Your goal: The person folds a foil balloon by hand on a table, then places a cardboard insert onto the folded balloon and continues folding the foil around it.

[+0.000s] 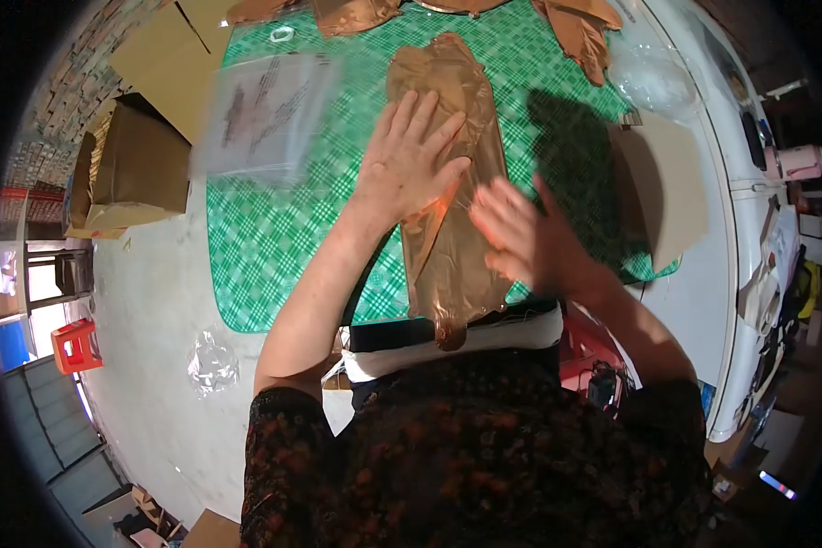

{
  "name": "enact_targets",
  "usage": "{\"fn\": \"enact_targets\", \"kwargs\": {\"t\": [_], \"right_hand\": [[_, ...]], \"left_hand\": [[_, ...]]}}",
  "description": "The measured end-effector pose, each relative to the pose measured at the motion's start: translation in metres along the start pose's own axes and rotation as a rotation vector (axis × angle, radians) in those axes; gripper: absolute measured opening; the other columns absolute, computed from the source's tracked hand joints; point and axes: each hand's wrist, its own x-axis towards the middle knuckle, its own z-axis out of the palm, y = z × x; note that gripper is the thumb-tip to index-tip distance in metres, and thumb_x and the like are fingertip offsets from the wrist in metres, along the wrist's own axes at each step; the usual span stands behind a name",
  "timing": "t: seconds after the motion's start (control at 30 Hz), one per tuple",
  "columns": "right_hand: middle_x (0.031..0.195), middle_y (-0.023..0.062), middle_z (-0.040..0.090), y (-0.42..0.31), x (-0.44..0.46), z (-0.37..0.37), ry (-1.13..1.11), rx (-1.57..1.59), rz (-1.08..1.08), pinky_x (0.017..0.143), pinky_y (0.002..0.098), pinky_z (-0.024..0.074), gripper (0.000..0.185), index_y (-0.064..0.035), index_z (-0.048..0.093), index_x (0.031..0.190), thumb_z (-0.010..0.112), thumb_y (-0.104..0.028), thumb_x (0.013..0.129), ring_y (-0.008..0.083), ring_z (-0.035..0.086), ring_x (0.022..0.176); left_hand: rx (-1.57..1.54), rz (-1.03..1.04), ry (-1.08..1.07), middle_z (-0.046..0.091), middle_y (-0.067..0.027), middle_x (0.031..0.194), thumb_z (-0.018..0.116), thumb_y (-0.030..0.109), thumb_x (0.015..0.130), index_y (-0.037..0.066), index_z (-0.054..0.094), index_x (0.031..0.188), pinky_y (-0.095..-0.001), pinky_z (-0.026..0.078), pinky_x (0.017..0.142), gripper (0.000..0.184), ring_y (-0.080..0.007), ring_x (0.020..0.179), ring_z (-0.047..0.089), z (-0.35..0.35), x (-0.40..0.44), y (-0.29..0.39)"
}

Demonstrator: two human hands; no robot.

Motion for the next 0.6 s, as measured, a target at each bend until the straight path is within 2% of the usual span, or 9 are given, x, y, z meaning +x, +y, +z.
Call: {"fn": "enact_targets", "kwargs": {"t": [0.07,0.17,0.27,0.3,0.33,0.37,0.4,0.5,0.6], "right_hand": [[0.167,0.0131,0.047,-0.022,-0.020,-0.014,-0.083,0.120,-0.038,0.131,0.0599,0.0167,0.063,-0.0061,0.053,0.157,0.059,-0.043,0.106,0.0319,0.036,0.159],[0.161,0.0157,0.053,-0.028,-0.036,-0.025,-0.132,0.383,-0.221,0.128,0.0533,0.0309,0.058,-0.0063,0.056,0.153,0.051,-0.046,0.112,0.0324,0.046,0.153],[0.151,0.0199,0.061,-0.007,-0.022,-0.031,-0.014,1.076,0.004,0.121,0.0469,0.0430,0.056,-0.0015,0.057,0.151,0.043,-0.043,0.116,0.0322,0.059,0.141],[0.146,0.0206,0.065,-0.008,0.003,-0.051,0.036,1.086,0.163,0.114,0.0437,0.0494,0.051,0.0029,0.058,0.148,0.043,-0.035,0.117,0.0290,0.065,0.133],[0.147,0.0181,0.065,0.003,0.027,-0.047,0.218,1.088,0.097,0.114,0.0403,0.0489,0.047,0.0021,0.057,0.149,0.044,-0.029,0.117,0.0243,0.063,0.135],[0.145,0.0165,0.066,0.025,0.055,-0.030,0.351,0.911,0.048,0.113,0.0397,0.0495,0.046,0.0020,0.058,0.148,0.046,-0.029,0.117,0.0244,0.063,0.134],[0.144,0.0162,0.066,0.032,0.083,-0.032,0.372,1.102,0.137,0.113,0.0395,0.0495,0.045,0.0018,0.059,0.147,0.047,-0.029,0.116,0.0248,0.063,0.135],[0.135,0.0145,0.068,0.062,0.160,-0.005,0.476,1.299,0.188,0.113,0.0366,0.0492,0.043,0.0038,0.064,0.137,0.049,-0.030,0.115,0.0258,0.065,0.128],[0.123,0.0117,0.070,0.086,0.189,0.011,0.392,1.523,0.333,0.102,0.0321,0.0521,0.037,0.0031,0.067,0.128,0.050,-0.026,0.115,0.0201,0.066,0.116]], "left_hand": [[0.008,-0.006,-0.007,0.040,-0.0191,0.170,0.042,0.064,0.108,0.023,0.046,0.165,-0.0520,0.020,0.133,0.070,-0.0396,0.161,0.030,0.001,0.001,0.000],[0.007,-0.012,-0.005,0.039,-0.0192,0.170,0.042,0.065,0.108,0.023,0.046,0.165,-0.0521,0.019,0.133,0.071,-0.0397,0.160,0.030,0.001,0.000,0.001],[-0.013,-0.001,0.007,0.040,-0.0200,0.169,0.044,0.063,0.108,0.021,0.048,0.163,-0.0527,0.020,0.132,0.069,-0.0402,0.160,0.031,0.001,-0.002,0.000],[-0.032,0.003,0.015,0.041,-0.0205,0.169,0.046,0.061,0.107,0.020,0.050,0.162,-0.0531,0.020,0.132,0.068,-0.0405,0.159,0.031,0.000,-0.001,0.000],[-0.050,0.008,0.028,0.041,-0.0211,0.169,0.048,0.060,0.107,0.020,0.052,0.160,-0.0534,0.020,0.131,0.067,-0.0409,0.159,0.031,-0.001,0.000,-0.001],[-0.036,0.015,0.034,0.042,-0.0208,0.168,0.047,0.060,0.107,0.020,0.052,0.161,-0.0533,0.021,0.131,0.067,-0.0408,0.158,0.032,0.000,0.001,-0.001],[-0.021,0.021,0.040,0.043,-0.0204,0.167,0.047,0.061,0.107,0.020,0.051,0.161,-0.0532,0.022,0.131,0.068,-0.0408,0.157,0.034,0.001,0.000,-0.001],[-0.010,0.023,0.050,0.045,-0.0201,0.165,0.047,0.061,0.108,0.020,0.051,0.161,-0.0532,0.025,0.130,0.067,-0.0411,0.156,0.036,0.000,0.002,-0.002],[-0.032,0.029,0.077,0.046,-0.0202,0.164,0.050,0.060,0.107,0.020,0.052,0.160,-0.0533,0.026,0.130,0.066,-0.0414,0.155,0.038,-0.003,0.000,0.000]]}}
